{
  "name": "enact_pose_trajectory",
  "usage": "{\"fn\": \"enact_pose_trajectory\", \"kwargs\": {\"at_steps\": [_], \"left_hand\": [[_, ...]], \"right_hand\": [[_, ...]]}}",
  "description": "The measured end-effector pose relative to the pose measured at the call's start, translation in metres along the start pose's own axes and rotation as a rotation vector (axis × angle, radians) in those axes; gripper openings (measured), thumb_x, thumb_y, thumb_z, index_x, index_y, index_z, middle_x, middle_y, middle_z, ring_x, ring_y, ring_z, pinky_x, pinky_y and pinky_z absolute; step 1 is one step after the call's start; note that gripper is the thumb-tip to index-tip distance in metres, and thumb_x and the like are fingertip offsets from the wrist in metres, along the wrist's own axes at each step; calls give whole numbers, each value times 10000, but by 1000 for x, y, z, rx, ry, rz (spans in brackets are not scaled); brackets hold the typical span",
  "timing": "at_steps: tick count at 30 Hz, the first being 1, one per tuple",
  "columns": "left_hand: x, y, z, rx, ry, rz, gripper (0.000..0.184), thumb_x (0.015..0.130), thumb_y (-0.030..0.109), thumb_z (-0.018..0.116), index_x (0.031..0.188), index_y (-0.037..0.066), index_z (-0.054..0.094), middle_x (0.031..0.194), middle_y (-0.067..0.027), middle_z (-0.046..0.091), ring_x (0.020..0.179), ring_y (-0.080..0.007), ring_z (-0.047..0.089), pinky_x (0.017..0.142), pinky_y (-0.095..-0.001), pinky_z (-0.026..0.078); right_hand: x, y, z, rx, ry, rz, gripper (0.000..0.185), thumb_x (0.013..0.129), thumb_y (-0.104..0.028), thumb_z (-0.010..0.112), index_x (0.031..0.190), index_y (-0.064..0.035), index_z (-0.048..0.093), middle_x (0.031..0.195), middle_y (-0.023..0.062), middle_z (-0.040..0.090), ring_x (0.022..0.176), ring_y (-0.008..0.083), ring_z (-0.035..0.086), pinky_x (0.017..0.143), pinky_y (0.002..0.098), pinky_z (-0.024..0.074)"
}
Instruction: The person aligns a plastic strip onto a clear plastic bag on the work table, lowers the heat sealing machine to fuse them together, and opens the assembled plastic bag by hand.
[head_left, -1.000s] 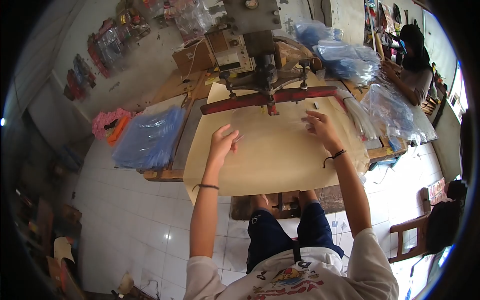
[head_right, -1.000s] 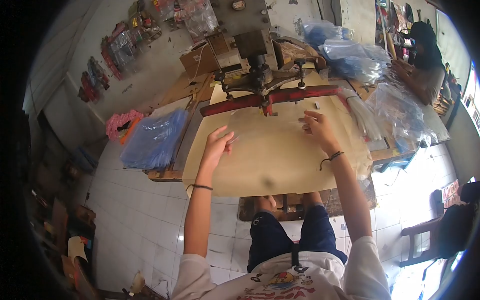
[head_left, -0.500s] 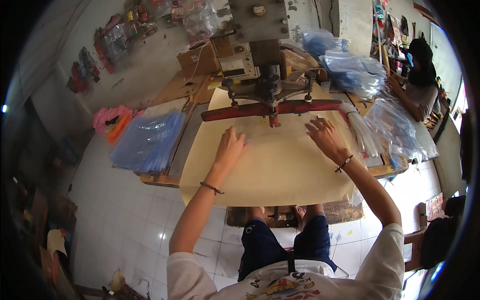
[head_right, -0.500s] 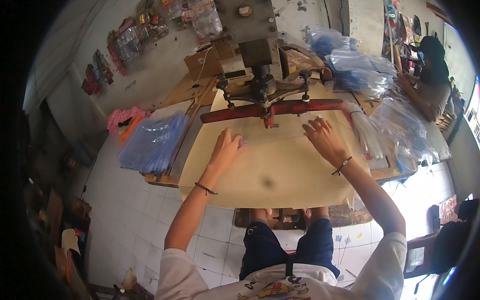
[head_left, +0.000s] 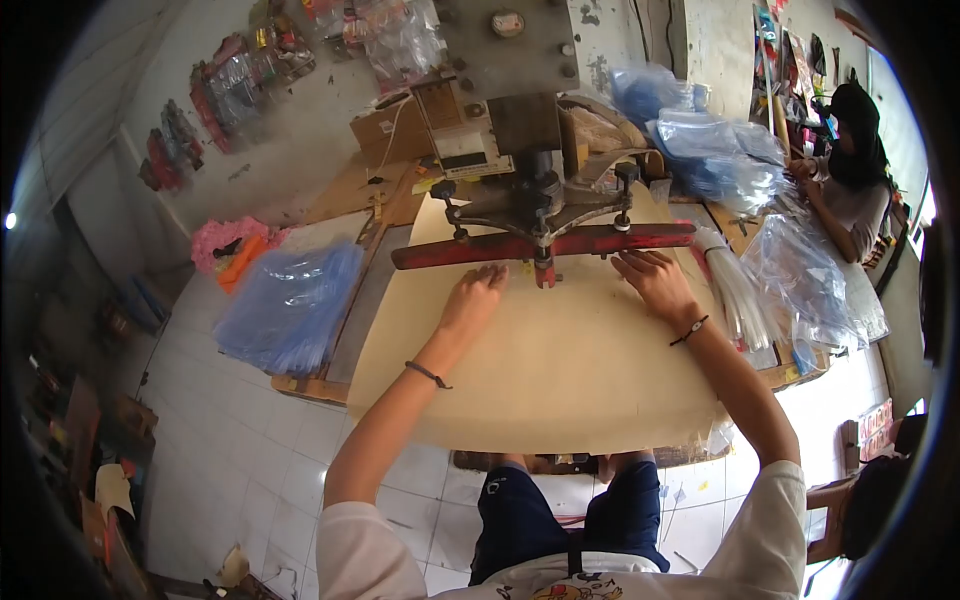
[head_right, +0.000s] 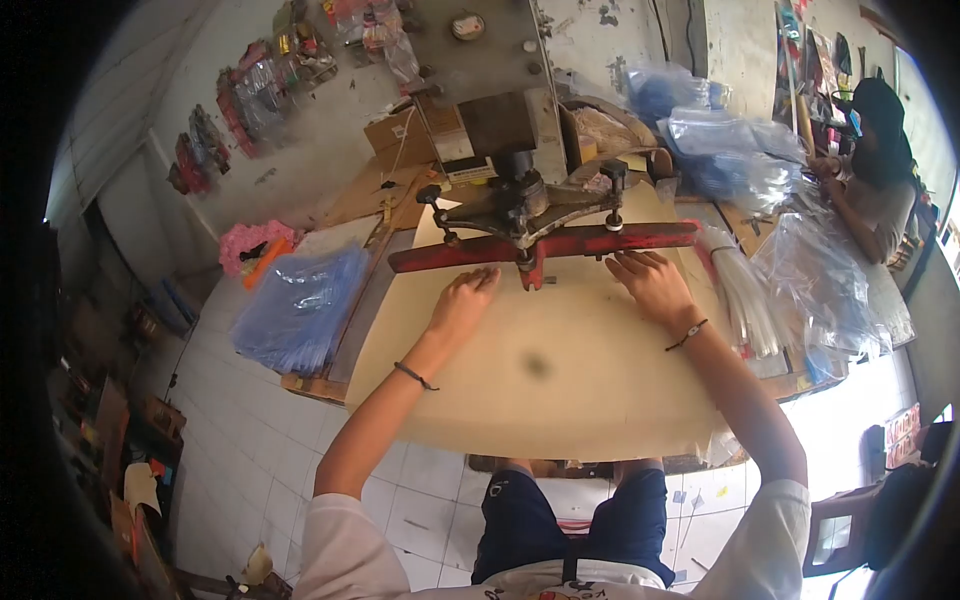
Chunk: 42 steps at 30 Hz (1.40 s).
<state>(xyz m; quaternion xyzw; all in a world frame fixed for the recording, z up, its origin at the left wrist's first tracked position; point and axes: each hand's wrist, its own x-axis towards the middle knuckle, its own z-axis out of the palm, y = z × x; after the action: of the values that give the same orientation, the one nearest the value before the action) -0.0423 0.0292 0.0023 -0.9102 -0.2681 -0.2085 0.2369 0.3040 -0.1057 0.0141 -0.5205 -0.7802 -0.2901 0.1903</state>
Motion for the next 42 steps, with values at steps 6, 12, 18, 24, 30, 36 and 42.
{"fn": "enact_pose_trajectory", "kwargs": {"at_steps": [6,12,18,24,30,36,42], "left_hand": [[3,7,-3,-51,-59,-73,431,884,23,615,1314,20,648,1294,-164,701,1158,-289,691,994,-385,576],[10,6,-10,-38,-127,-62,450,904,37,613,1353,48,637,1354,-129,680,1160,-297,693,989,-390,582],[19,-12,7,-406,-115,-58,423,976,74,534,1390,31,606,1284,-200,695,1109,-344,698,983,-454,560],[24,-2,-5,-376,-301,-68,454,1027,314,500,1437,131,566,1354,-211,603,1240,-416,570,1101,-542,386],[24,3,-6,-395,-386,-157,441,1037,398,478,1405,180,585,1391,-185,523,1326,-396,488,1157,-566,293],[23,4,-2,-363,-361,-164,401,1031,419,477,1308,164,614,1395,-183,520,1331,-378,491,1159,-594,270],[22,3,-5,-404,-392,-160,323,1033,372,491,1186,116,616,1344,-175,527,1312,-381,481,1140,-595,257]], "right_hand": [[4,-6,-8,73,-57,115,411,870,-88,624,1276,-53,676,1267,130,713,1166,296,680,1043,410,528],[2,-6,-8,89,-83,181,347,896,-144,652,1233,-77,702,1223,122,733,1135,278,704,971,395,572],[7,-12,-6,97,-175,316,322,930,-119,624,1242,-76,693,1249,115,719,1146,291,690,948,404,574],[12,-8,-6,196,-308,383,356,974,-95,575,1326,-65,614,1255,155,691,1192,346,636,943,451,544],[18,-2,-15,302,-399,377,390,957,-35,560,1346,-59,585,1232,182,683,1191,373,615,997,474,508],[15,-9,-17,228,-382,329,471,938,-97,619,1408,-87,589,1329,166,653,1248,343,604,1076,446,482],[13,-20,-28,155,-396,226,513,1032,-355,562,1436,-40,563,1473,176,567,1386,334,511,1209,487,353]]}}
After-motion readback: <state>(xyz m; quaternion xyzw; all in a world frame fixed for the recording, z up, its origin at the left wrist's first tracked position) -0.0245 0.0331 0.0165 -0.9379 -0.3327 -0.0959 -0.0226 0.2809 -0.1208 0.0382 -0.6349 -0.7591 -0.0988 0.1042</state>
